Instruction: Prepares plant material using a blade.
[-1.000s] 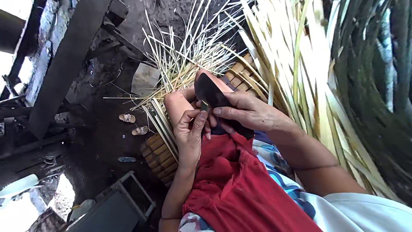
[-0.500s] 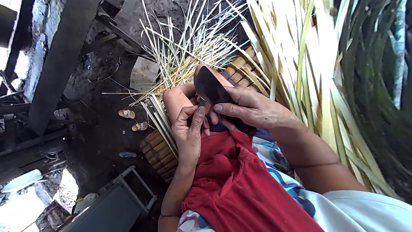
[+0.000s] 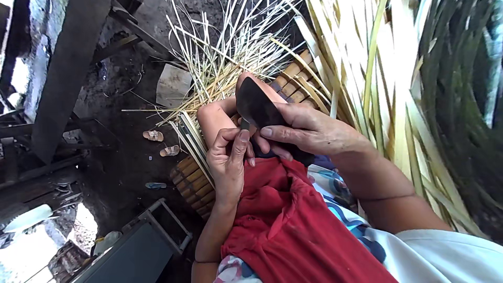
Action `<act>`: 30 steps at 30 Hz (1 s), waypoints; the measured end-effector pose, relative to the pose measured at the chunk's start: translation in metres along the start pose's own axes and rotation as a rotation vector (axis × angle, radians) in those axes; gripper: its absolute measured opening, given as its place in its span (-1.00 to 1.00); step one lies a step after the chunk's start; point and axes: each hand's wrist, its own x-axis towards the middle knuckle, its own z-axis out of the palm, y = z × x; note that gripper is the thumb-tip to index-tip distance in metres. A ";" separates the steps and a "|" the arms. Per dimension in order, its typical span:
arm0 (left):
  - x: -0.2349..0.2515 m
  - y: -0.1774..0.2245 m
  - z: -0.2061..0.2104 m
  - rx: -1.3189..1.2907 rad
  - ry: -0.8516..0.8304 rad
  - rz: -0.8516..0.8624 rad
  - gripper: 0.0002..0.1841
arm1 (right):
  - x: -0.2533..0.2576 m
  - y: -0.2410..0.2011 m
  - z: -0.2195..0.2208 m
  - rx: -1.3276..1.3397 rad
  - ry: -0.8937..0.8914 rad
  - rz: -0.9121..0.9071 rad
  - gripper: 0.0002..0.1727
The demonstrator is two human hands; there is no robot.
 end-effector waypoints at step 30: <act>0.048 -0.021 0.009 -0.282 -0.303 -0.065 -0.46 | -0.003 0.004 0.017 -0.795 0.379 -0.156 -0.66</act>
